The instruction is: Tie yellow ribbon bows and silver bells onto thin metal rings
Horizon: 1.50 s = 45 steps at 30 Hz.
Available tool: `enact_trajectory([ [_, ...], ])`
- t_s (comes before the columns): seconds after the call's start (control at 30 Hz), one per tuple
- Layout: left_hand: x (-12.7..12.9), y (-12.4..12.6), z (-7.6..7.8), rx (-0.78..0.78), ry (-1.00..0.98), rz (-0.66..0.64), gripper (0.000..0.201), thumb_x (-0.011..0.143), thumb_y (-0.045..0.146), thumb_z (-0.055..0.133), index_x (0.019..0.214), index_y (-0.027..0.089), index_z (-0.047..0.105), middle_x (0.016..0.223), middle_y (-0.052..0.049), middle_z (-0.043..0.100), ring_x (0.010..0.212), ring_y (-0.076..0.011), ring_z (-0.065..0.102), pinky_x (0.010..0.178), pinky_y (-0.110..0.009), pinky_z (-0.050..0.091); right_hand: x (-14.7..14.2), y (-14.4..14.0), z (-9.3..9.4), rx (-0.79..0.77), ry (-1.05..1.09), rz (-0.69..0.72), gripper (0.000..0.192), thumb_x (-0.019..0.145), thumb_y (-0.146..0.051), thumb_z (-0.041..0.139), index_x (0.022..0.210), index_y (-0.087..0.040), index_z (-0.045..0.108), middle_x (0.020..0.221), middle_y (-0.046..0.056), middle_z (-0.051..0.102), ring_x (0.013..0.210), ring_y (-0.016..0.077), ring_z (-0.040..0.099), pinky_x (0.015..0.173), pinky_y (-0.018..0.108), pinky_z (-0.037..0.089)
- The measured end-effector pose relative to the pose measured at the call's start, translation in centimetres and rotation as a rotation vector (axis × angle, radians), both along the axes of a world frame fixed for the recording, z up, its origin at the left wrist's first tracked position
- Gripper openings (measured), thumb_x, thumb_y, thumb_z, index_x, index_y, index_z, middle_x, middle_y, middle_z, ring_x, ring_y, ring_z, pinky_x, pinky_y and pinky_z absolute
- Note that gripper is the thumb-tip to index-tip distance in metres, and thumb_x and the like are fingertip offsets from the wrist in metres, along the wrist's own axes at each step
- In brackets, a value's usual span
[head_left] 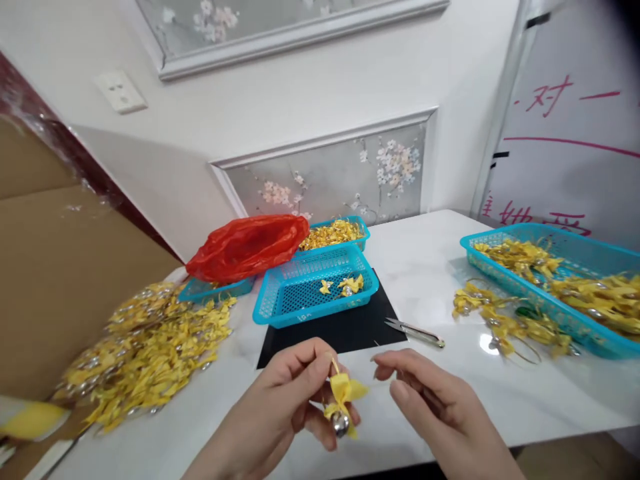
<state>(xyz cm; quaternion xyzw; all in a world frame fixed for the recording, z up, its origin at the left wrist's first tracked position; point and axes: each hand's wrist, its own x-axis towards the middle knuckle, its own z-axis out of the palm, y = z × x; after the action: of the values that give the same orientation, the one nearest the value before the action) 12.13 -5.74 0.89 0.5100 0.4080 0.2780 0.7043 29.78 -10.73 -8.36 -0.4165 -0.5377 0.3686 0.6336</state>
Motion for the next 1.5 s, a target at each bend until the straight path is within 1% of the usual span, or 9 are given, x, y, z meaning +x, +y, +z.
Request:
enact_trajectory([
  [0.17,-2.4,-0.4,0.0,0.217,0.237,-0.046,0.028,0.089,0.041,0.060,0.072,0.019,0.060,0.062,0.000,0.064,0.054,-0.0127,0.064,0.046,-0.018,0.050,-2.2,0.2,2.1,0.072,-0.235,0.054,0.017,0.094,-0.034,0.052,0.093,-0.024,0.065,0.070,-0.001,0.058,0.053,0.0114,0.050,0.047,0.022,0.040],
  [0.37,-3.8,-1.4,0.3,0.395,0.338,-0.048,0.023,0.090,0.030,0.054,0.070,0.020,0.060,0.060,0.003,0.058,0.051,-0.0118,0.056,0.049,-0.020,0.047,-5.0,0.1,2.7,0.103,-0.386,0.142,0.013,0.091,-0.027,0.057,0.080,-0.022,0.063,0.072,-0.002,0.057,0.052,0.0092,0.045,0.048,0.023,0.034],
  [0.53,-5.1,-2.7,0.4,0.445,0.197,0.109,0.015,0.091,0.034,0.052,0.096,0.023,0.062,0.074,0.000,0.063,0.069,-0.0176,0.064,0.053,-0.022,0.051,-5.9,-0.8,3.0,-0.132,-0.055,0.195,0.031,0.089,-0.044,0.062,0.070,-0.020,0.060,0.065,-0.003,0.048,0.056,0.0102,0.040,0.051,0.023,0.031],
  [0.63,-6.1,-3.9,0.1,0.496,0.163,0.271,0.015,0.093,0.036,0.052,0.091,0.023,0.061,0.079,0.001,0.063,0.075,-0.0160,0.061,0.060,-0.021,0.050,-6.1,-1.3,3.6,-0.203,0.143,0.144,0.031,0.085,-0.048,0.067,0.072,-0.020,0.063,0.065,-0.004,0.050,0.058,0.0097,0.039,0.053,0.022,0.032],
  [0.77,-6.6,-5.4,-0.8,0.465,0.184,0.231,0.026,0.090,0.042,0.056,0.079,0.020,0.065,0.075,0.001,0.063,0.065,-0.0130,0.052,0.059,-0.021,0.046,-6.8,-1.5,3.7,-0.121,0.215,0.116,0.027,0.084,-0.043,0.070,0.069,-0.021,0.064,0.067,-0.003,0.052,0.061,0.0101,0.043,0.055,0.022,0.033],
  [1.0,-6.0,-6.3,-1.7,0.373,0.060,0.204,0.031,0.087,0.042,0.062,0.068,0.018,0.066,0.065,0.002,0.056,0.061,-0.0123,0.047,0.056,-0.020,0.043,-8.3,-2.4,3.5,0.062,0.048,0.007,0.027,0.086,-0.038,0.067,0.067,-0.021,0.060,0.069,-0.001,0.051,0.064,0.0129,0.045,0.055,0.026,0.030],
  [1.13,-5.8,-6.6,-2.3,0.335,-0.031,0.286,0.029,0.083,0.040,0.069,0.065,0.017,0.066,0.061,0.004,0.054,0.059,-0.0110,0.046,0.056,-0.019,0.042,-8.8,-2.4,3.9,-0.158,0.291,0.194,0.036,0.081,-0.046,0.073,0.063,-0.018,0.059,0.064,-0.002,0.050,0.057,0.0093,0.040,0.052,0.024,0.027],
  [1.27,-5.8,-6.5,-3.6,0.322,-0.097,0.357,0.028,0.079,0.041,0.074,0.067,0.017,0.068,0.062,0.003,0.056,0.058,-0.0106,0.047,0.055,-0.019,0.041,-9.4,-2.1,3.8,-0.460,0.586,0.457,0.043,0.072,-0.050,0.080,0.063,-0.017,0.054,0.048,-0.009,0.034,0.045,0.0036,0.019,0.047,0.021,0.013],
  [1.5,-5.6,-6.0,-4.9,0.371,-0.276,0.477,0.011,0.078,0.024,0.078,0.081,0.025,0.068,0.074,0.004,0.067,0.062,-0.0092,0.059,0.059,-0.016,0.048,-9.7,-1.8,2.5,-0.297,0.314,0.207,0.042,0.079,-0.052,0.072,0.063,-0.016,0.059,0.063,-0.002,0.047,0.057,0.0089,0.038,0.052,0.024,0.025],
])
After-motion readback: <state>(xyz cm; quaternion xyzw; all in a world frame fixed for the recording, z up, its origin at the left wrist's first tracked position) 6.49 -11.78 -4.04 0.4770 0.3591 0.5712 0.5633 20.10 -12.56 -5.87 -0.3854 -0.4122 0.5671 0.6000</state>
